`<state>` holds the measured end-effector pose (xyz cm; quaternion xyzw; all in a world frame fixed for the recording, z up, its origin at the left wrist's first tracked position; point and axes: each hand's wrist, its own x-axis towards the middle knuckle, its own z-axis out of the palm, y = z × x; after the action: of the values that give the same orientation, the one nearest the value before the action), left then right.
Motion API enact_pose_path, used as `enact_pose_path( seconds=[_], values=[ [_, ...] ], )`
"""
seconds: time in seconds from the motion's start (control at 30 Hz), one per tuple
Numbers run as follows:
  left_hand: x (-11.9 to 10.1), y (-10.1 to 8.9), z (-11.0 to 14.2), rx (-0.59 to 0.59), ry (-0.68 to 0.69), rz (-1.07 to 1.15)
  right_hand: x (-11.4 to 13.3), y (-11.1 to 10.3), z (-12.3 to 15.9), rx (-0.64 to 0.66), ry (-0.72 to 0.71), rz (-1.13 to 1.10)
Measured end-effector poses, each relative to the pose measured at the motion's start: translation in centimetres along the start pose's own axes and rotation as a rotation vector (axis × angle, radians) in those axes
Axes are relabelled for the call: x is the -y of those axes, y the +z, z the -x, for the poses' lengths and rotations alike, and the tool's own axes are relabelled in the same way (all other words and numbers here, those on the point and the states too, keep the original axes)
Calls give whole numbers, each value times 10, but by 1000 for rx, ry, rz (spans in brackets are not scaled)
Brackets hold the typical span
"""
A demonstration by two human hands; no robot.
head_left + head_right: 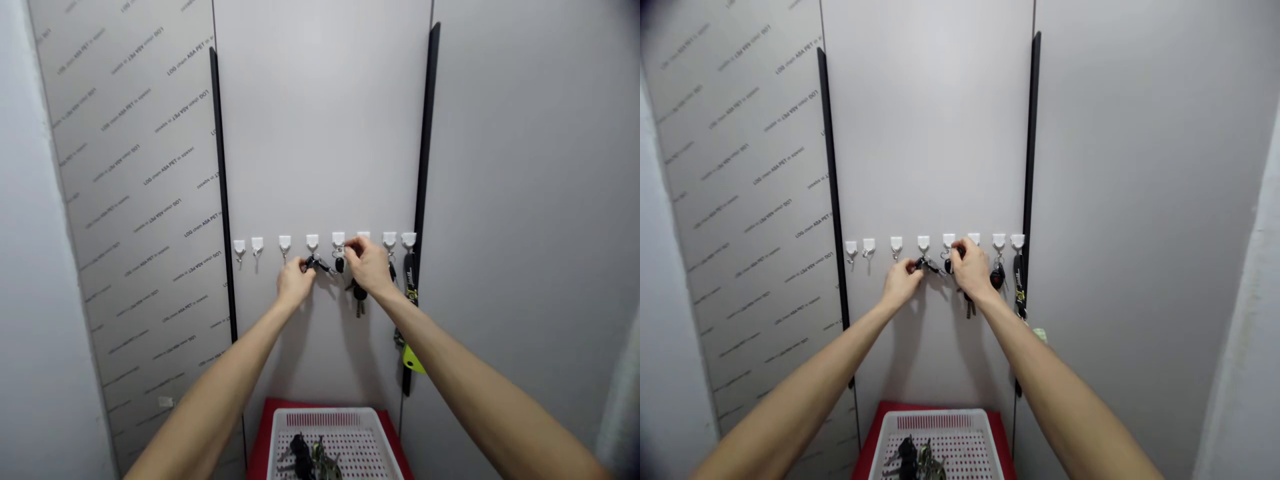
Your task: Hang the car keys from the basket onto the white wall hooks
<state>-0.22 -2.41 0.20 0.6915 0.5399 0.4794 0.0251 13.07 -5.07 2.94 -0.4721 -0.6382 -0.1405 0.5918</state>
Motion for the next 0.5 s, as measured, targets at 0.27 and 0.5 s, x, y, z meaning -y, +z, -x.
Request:
enact_pose_path(
  seconds=[0.27, 0.5],
  values=[
    [-30, -54, -26, 146, 291, 6, 18, 3, -14, 187, -114, -62],
    [-5, -29, 18, 460, 394, -87, -4, 2, 63, 511, -112, -137]
  ],
)
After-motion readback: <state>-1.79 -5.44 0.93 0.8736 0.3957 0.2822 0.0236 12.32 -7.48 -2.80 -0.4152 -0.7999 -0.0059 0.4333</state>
